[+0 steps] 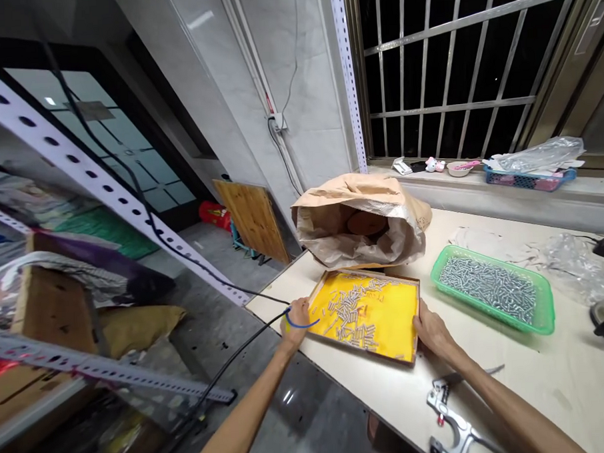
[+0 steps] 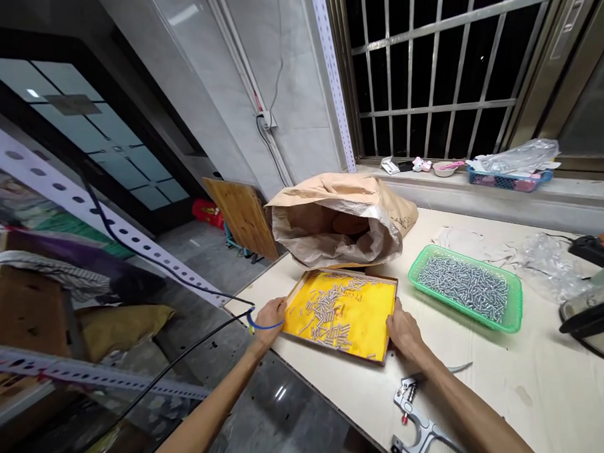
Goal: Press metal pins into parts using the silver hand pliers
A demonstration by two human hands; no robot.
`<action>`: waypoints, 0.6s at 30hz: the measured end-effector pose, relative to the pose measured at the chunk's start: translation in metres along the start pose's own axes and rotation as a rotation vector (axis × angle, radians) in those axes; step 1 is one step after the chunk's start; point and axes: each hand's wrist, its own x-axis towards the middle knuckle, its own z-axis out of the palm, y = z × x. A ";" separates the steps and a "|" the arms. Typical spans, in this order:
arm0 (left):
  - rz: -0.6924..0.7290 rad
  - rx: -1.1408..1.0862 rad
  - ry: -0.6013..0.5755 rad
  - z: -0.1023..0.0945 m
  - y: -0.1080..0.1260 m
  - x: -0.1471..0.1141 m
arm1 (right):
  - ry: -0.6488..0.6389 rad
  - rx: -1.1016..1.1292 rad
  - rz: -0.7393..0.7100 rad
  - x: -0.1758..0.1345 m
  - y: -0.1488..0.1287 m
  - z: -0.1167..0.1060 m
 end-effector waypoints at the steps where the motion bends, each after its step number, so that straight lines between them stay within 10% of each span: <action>1: 0.006 -0.031 0.011 0.001 -0.004 -0.002 | 0.008 -0.006 0.016 -0.001 -0.001 0.001; 18: -0.003 -0.218 0.073 0.008 -0.006 -0.013 | -0.051 -0.127 0.178 -0.007 -0.008 -0.005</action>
